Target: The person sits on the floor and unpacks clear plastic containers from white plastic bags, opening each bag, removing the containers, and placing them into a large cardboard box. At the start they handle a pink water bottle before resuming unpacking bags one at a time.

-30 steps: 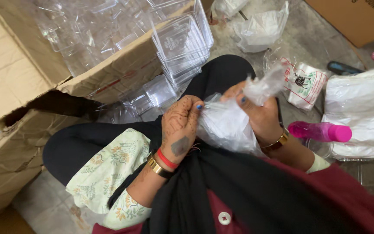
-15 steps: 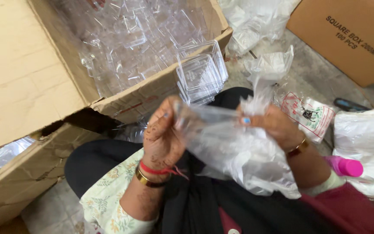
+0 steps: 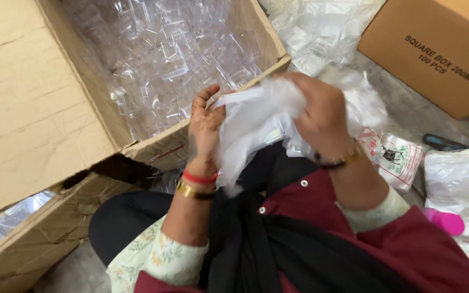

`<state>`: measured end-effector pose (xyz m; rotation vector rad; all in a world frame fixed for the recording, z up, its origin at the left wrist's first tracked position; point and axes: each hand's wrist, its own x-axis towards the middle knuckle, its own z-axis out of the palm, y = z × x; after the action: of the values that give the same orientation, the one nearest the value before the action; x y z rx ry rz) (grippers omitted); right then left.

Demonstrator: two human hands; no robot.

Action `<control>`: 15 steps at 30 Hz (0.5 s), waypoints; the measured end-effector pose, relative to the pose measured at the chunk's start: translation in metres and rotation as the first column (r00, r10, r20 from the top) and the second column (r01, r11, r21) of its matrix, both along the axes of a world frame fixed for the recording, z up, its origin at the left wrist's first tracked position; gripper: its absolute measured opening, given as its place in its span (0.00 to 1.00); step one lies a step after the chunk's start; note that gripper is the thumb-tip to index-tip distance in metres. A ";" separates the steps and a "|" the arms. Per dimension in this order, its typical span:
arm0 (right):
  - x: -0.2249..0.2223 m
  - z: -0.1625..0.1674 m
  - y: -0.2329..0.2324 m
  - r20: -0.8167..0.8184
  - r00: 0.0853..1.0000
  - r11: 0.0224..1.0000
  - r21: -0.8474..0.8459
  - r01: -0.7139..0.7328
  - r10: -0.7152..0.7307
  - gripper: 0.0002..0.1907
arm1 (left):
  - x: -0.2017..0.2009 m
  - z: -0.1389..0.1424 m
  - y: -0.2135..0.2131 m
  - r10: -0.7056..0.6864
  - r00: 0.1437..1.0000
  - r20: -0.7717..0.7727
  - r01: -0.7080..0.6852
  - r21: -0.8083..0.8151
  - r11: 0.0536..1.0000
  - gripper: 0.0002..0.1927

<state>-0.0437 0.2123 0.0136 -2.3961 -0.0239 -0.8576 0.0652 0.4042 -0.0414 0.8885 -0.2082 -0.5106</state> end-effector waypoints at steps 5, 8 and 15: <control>-0.086 0.008 0.005 0.116 0.953 0.903 0.304 -0.302 0.280 0.14 | -0.051 0.019 0.027 -0.225 0.944 0.242 0.253 -0.095 0.963 0.15; -0.130 -0.012 0.002 0.125 0.950 0.915 0.259 -0.309 0.285 0.15 | -0.085 0.016 0.022 -0.258 0.945 0.203 0.253 0.048 0.966 0.19; -0.169 -0.087 -0.010 -0.020 0.989 0.936 0.326 -0.134 0.149 0.16 | -0.125 -0.026 0.010 -0.401 0.884 -0.242 0.414 0.003 0.910 0.20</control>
<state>-0.2128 0.2022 -0.0737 -2.0754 -0.0346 -0.6823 -0.0601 0.4139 -0.0669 0.8303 -0.1636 -1.0157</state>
